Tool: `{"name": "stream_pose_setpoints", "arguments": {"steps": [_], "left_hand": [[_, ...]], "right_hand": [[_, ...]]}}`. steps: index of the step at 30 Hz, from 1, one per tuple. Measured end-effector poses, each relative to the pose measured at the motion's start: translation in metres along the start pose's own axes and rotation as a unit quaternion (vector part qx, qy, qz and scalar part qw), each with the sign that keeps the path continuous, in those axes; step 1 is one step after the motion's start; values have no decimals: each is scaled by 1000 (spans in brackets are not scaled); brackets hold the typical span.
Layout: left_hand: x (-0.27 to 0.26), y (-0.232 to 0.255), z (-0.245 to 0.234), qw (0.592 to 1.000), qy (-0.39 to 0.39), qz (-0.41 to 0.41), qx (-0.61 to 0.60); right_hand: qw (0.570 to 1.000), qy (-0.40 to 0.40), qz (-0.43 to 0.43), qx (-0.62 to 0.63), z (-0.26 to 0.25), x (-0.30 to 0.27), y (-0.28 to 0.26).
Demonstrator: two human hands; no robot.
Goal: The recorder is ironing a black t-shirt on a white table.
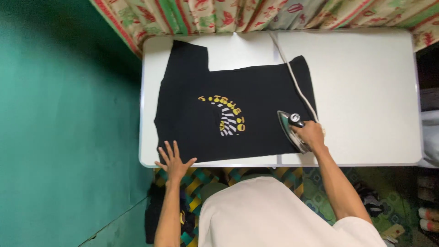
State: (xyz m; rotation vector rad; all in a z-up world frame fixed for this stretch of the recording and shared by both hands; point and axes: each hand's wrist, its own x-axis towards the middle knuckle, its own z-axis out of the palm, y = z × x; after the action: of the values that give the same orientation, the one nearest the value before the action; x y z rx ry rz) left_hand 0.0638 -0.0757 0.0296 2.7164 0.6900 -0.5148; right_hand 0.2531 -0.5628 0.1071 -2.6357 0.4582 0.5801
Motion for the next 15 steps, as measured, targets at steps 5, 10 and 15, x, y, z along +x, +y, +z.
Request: {"name": "stream_pose_setpoints", "arguments": {"steps": [5, 10, 15], "left_hand": [[-3, 13, 18, 998, 42, -5, -46], [-21, 113, 37, 989, 126, 34, -66], [-21, 184, 78, 990, 125, 36, -56]], "right_hand": [[1000, -9, -2, 21, -5, 20, 38], [991, -45, -101, -70, 3, -14, -19], [956, -141, -231, -114, 57, -15, -59]]}}
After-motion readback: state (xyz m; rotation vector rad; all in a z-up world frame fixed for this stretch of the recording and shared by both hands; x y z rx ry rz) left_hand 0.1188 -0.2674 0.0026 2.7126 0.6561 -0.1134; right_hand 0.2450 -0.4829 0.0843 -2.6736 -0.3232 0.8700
